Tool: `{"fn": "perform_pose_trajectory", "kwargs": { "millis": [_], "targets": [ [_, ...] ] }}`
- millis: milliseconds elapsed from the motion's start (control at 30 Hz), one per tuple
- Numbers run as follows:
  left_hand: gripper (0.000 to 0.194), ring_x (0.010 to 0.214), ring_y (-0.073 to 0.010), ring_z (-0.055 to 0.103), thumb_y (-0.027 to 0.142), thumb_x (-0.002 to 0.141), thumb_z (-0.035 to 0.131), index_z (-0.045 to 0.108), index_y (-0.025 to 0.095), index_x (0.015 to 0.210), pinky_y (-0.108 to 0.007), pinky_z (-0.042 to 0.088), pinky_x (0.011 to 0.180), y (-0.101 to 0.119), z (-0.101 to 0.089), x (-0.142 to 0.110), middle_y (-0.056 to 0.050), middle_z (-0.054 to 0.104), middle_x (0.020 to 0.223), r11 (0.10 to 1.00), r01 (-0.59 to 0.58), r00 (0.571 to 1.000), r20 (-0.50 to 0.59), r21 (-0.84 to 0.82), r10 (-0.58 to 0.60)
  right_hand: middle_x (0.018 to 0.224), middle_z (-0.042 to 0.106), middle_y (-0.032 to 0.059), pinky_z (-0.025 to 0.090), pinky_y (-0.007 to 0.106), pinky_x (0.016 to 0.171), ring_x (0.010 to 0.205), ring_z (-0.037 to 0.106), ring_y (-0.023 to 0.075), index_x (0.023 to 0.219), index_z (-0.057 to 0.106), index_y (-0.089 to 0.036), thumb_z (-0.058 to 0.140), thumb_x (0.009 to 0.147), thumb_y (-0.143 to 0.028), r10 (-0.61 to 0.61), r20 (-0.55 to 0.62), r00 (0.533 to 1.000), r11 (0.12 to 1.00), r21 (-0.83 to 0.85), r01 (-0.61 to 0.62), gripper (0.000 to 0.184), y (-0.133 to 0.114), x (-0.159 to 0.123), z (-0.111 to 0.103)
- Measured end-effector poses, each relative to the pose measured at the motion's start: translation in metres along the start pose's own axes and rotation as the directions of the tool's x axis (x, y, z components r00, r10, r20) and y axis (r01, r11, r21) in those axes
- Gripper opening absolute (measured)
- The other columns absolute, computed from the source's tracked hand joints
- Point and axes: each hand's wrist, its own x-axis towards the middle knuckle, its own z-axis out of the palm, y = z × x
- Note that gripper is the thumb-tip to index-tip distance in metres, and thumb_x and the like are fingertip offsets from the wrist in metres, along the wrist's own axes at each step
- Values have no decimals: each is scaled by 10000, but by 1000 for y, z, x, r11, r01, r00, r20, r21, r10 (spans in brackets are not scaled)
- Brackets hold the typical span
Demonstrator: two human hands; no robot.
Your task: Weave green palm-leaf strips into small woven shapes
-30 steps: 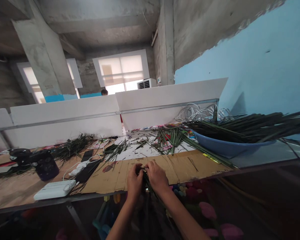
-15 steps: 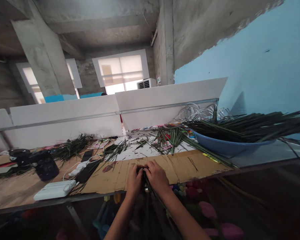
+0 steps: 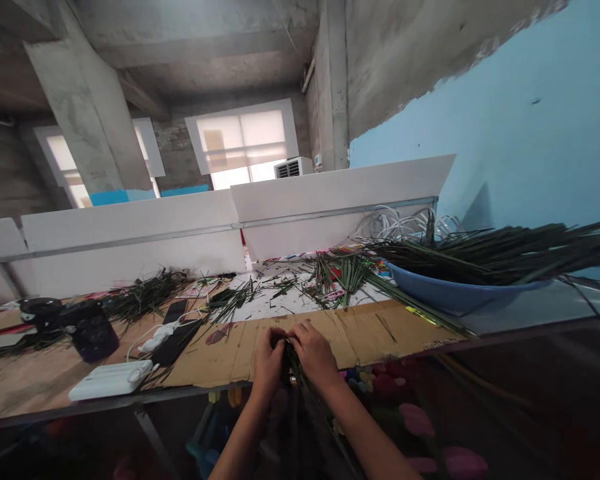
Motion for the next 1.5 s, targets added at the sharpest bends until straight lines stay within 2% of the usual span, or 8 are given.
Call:
{"fn": "perform_pose_trajectory", "kwargs": {
  "millis": [133,400,667,967,1267,1500],
  "targets": [
    [113,781,-226,653,152,780,518,598,222,818,-343,501,746,1,0,-1,-36,685,790,1000,18,1000,-5,-10,-18,922,636,33,455,291,798,890,623,204,867,626,-214,509,914,-160,1,27,1000,997,76,-3,137,2,3,-2],
    [147,828,-225,655,143,758,529,646,218,807,-344,494,791,-7,1,1,-39,694,822,1000,-8,1000,10,-10,8,871,642,24,463,293,750,856,619,208,828,588,-216,480,903,-243,52,23,998,978,201,-56,135,8,5,-4],
    [113,818,-221,670,202,751,622,696,190,836,-327,509,753,-3,0,0,-55,709,834,999,-16,999,51,-34,18,851,633,29,453,302,750,846,617,219,819,579,-211,471,896,-270,89,0,996,959,269,-86,144,10,5,-2],
    [104,772,-231,664,262,759,631,705,191,779,-337,479,728,0,1,-4,-45,712,763,996,68,998,-7,-56,-69,836,634,25,437,294,734,828,609,217,801,605,-208,509,876,-269,72,5,997,948,312,-70,136,7,5,-6],
    [160,644,-191,630,337,717,683,697,179,719,-278,472,608,-2,-4,1,-20,682,656,963,158,987,44,-220,-152,859,667,43,441,316,766,857,621,234,832,651,-204,551,847,-255,96,-24,995,940,332,-82,114,9,6,-5],
    [221,572,-151,556,375,659,746,627,192,698,-247,439,542,-1,-12,6,22,594,608,926,207,978,87,-315,-189,891,679,47,446,326,781,877,626,243,867,675,-205,573,834,-268,103,-39,994,927,367,-82,124,13,6,-3]
  ]
}}
